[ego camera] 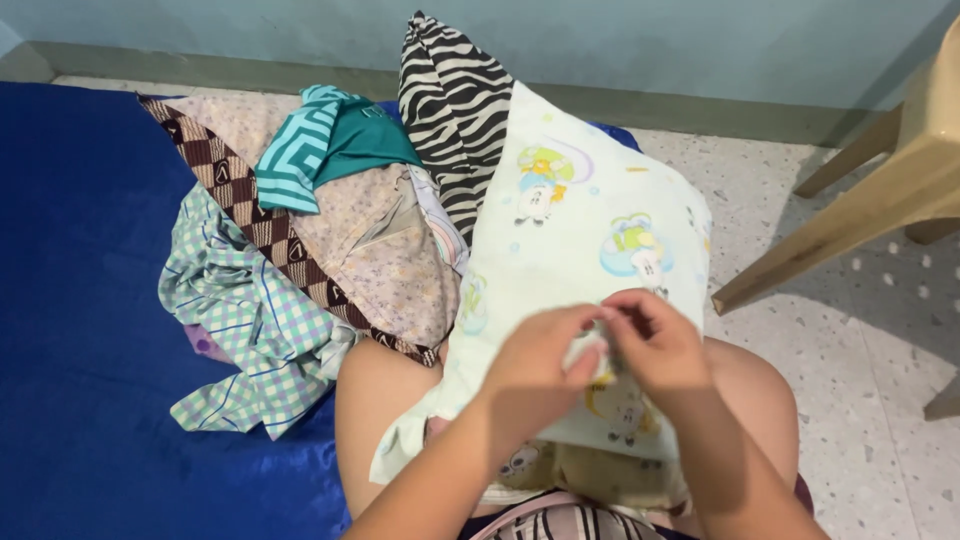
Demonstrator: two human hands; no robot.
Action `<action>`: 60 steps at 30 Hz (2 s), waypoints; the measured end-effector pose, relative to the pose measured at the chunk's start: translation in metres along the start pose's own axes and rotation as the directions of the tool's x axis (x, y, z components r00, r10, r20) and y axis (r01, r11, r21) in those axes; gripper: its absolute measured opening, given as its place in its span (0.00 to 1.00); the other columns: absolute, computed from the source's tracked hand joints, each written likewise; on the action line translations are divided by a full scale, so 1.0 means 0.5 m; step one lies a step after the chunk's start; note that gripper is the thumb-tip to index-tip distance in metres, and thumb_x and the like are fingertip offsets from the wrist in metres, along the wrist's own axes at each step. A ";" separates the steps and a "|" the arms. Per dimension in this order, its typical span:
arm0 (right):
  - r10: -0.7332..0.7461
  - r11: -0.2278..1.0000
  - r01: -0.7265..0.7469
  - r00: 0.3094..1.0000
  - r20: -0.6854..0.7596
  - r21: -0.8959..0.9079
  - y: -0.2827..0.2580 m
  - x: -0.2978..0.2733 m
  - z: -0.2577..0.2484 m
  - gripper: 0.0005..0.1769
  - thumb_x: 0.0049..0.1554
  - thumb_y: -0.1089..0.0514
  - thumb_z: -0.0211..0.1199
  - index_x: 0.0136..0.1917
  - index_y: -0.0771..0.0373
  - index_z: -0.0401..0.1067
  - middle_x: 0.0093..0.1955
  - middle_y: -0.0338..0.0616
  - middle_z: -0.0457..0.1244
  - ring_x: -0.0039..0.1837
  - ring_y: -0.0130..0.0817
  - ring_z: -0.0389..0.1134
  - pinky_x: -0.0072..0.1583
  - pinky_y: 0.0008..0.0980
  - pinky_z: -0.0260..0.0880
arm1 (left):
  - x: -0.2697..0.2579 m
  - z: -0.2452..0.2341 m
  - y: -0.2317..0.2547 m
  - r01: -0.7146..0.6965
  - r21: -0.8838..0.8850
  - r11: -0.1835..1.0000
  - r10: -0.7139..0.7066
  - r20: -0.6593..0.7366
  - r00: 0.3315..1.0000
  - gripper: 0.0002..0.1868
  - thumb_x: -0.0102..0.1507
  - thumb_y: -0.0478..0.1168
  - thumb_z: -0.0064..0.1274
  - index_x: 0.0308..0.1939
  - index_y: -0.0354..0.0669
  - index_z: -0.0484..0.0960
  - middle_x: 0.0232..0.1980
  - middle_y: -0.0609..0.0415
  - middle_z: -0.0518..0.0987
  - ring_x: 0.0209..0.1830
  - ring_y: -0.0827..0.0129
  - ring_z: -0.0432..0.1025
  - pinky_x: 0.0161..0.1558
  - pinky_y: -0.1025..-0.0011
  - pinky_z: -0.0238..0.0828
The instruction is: Putting a pillowcase on a small pillow while sitting on a mattress.
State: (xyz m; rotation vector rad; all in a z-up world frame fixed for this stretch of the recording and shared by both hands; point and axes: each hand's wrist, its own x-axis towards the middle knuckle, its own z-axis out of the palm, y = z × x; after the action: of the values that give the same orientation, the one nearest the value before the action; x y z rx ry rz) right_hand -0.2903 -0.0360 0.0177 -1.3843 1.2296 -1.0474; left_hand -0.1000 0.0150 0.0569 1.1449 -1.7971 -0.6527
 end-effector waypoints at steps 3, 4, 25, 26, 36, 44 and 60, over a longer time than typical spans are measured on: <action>0.010 0.996 -0.018 0.996 -0.089 -0.090 0.002 0.001 -0.040 0.09 0.59 0.60 0.65 0.52 0.64 0.76 0.43 0.38 0.68 0.45 0.24 0.66 0.48 0.24 0.68 | -0.039 0.042 -0.023 -0.161 0.233 0.959 0.150 0.067 0.986 0.34 0.56 0.48 0.59 0.65 0.39 0.73 0.64 0.39 0.74 0.63 0.45 0.69 0.62 0.52 0.65; 0.014 0.996 -0.022 0.995 -0.094 -0.091 0.007 0.000 -0.047 0.09 0.59 0.60 0.65 0.52 0.64 0.76 0.43 0.38 0.68 0.45 0.24 0.66 0.48 0.24 0.68 | -0.040 0.059 -0.049 -0.163 0.229 0.960 0.150 0.072 0.986 0.34 0.56 0.48 0.59 0.65 0.39 0.73 0.64 0.39 0.74 0.63 0.45 0.69 0.62 0.52 0.65; -0.297 0.948 0.295 0.955 0.005 -0.116 -0.167 0.039 0.054 0.32 0.57 0.68 0.57 0.75 0.65 0.60 0.57 0.41 0.65 0.53 0.24 0.65 0.54 0.24 0.67 | 0.127 -0.224 0.104 -0.320 0.671 0.668 0.627 -0.276 0.729 0.20 0.60 0.30 0.59 0.54 0.49 0.77 0.47 0.52 0.74 0.43 0.54 0.71 0.44 0.58 0.70; -0.316 0.934 0.310 0.949 -0.009 -0.180 -0.186 0.062 0.065 0.29 0.59 0.67 0.56 0.73 0.64 0.62 0.53 0.41 0.66 0.50 0.25 0.66 0.52 0.24 0.68 | 0.130 -0.235 0.097 -0.286 0.752 0.593 0.671 -0.265 0.693 0.18 0.61 0.31 0.60 0.53 0.50 0.79 0.46 0.53 0.74 0.41 0.55 0.70 0.42 0.59 0.69; -0.018 0.887 0.127 0.970 0.242 -0.445 0.081 0.166 0.144 0.37 0.57 0.53 0.70 0.74 0.65 0.62 0.61 0.60 0.65 0.60 0.48 0.68 0.61 0.39 0.70 | 0.130 -0.196 -0.372 0.159 0.822 0.547 0.072 -0.235 0.969 0.21 0.59 0.39 0.55 0.57 0.55 0.82 0.64 0.48 0.75 0.60 0.47 0.68 0.56 0.50 0.63; -0.024 0.947 0.102 0.967 0.252 -0.304 0.243 0.132 0.099 0.39 0.49 0.55 0.76 0.68 0.71 0.64 0.58 0.55 0.67 0.59 0.38 0.68 0.60 0.33 0.69 | 0.130 -0.137 -0.266 0.144 0.824 0.548 0.161 -0.273 0.948 0.21 0.57 0.43 0.56 0.56 0.51 0.82 0.64 0.46 0.74 0.63 0.48 0.68 0.61 0.50 0.61; -0.149 0.699 0.283 0.956 0.253 -0.657 0.054 0.167 0.181 0.22 0.60 0.56 0.58 0.68 0.56 0.70 0.64 0.56 0.65 0.63 0.54 0.67 0.63 0.45 0.69 | -0.004 0.040 -0.328 -0.102 0.822 0.560 0.179 0.000 0.984 0.31 0.64 0.42 0.47 0.71 0.41 0.70 0.72 0.54 0.71 0.77 0.64 0.58 0.77 0.60 0.47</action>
State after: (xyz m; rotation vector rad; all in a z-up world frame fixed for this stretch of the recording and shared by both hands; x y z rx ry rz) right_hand -0.1958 -0.1087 -0.0233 -2.1999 1.4075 -0.5883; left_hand -0.0459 -0.0552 -0.0823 1.5540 -2.1445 0.4330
